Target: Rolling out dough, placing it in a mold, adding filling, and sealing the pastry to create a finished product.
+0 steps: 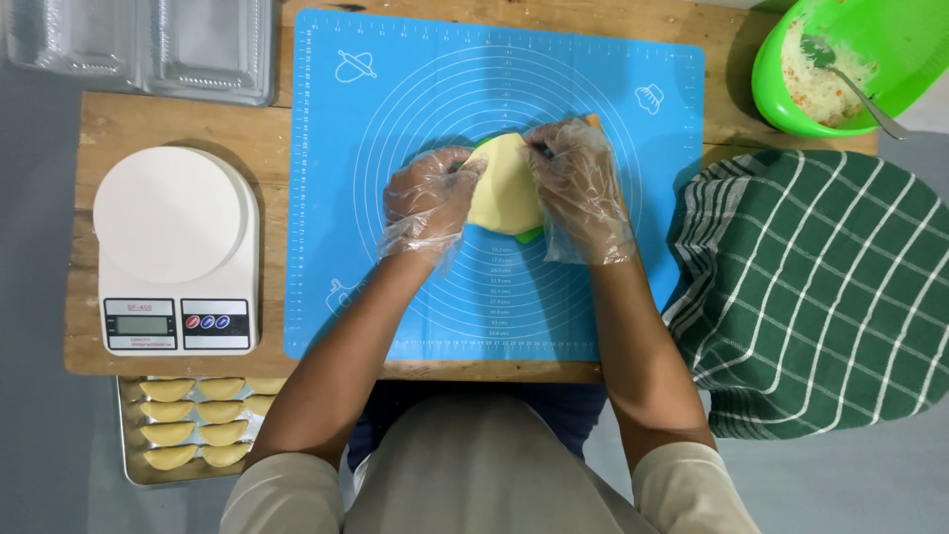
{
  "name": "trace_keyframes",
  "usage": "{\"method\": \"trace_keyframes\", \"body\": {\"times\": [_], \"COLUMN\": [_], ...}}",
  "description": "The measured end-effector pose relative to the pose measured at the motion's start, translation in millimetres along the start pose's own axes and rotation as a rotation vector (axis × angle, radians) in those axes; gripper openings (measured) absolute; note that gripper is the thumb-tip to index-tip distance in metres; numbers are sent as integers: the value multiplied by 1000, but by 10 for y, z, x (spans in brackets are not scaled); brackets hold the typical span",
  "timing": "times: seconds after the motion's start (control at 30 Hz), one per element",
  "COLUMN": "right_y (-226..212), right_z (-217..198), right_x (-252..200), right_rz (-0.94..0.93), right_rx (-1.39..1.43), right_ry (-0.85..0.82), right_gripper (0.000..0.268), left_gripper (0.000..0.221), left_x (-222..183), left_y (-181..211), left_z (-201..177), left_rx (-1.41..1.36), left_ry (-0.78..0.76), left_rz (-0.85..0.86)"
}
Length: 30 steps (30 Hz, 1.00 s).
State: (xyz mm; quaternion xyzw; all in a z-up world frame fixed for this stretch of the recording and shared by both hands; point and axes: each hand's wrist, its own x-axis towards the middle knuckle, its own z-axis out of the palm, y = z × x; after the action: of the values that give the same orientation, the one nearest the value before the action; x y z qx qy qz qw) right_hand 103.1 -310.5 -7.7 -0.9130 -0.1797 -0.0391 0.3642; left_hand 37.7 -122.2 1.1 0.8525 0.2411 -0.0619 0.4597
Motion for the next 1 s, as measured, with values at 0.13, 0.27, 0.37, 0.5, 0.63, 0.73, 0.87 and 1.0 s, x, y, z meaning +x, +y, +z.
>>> {"method": "trace_keyframes", "body": {"times": [0.13, 0.27, 0.37, 0.5, 0.63, 0.73, 0.87, 1.0], "right_y": [8, -127, 81, 42, -54, -354, -580, -464], "right_z": [-2, -66, 0, -62, -232, -507, -765, -630], "right_x": [6, -5, 44, 17, -32, -166, -399, -591], "right_rz": [51, 147, 221, 294, 315, 295, 270, 303], "right_rx": [2, 26, 4, 52, 63, 40, -96, -51], "right_ry": [-24, -66, -102, -118, -140, -155, -240, -297], "right_gripper": [14, 17, 18, 22, 28, 36, 55, 85], "left_gripper": [28, 27, 29, 27, 35, 41, 42, 46], "left_x": [7, 13, -13, 16, 31, -35, -189, 188], "left_y": [37, 84, 118, 109, 73, 148, 192, -256], "left_z": [-44, -50, -86, -89, -66, -137, -165, 116], "left_rx": [44, 79, 119, 160, 203, 213, 315, 364], "left_ry": [-29, -28, -56, -53, -59, -39, 107, 63], "left_rz": [-6, -35, -47, -18, 20, 68, 296, 443]}}
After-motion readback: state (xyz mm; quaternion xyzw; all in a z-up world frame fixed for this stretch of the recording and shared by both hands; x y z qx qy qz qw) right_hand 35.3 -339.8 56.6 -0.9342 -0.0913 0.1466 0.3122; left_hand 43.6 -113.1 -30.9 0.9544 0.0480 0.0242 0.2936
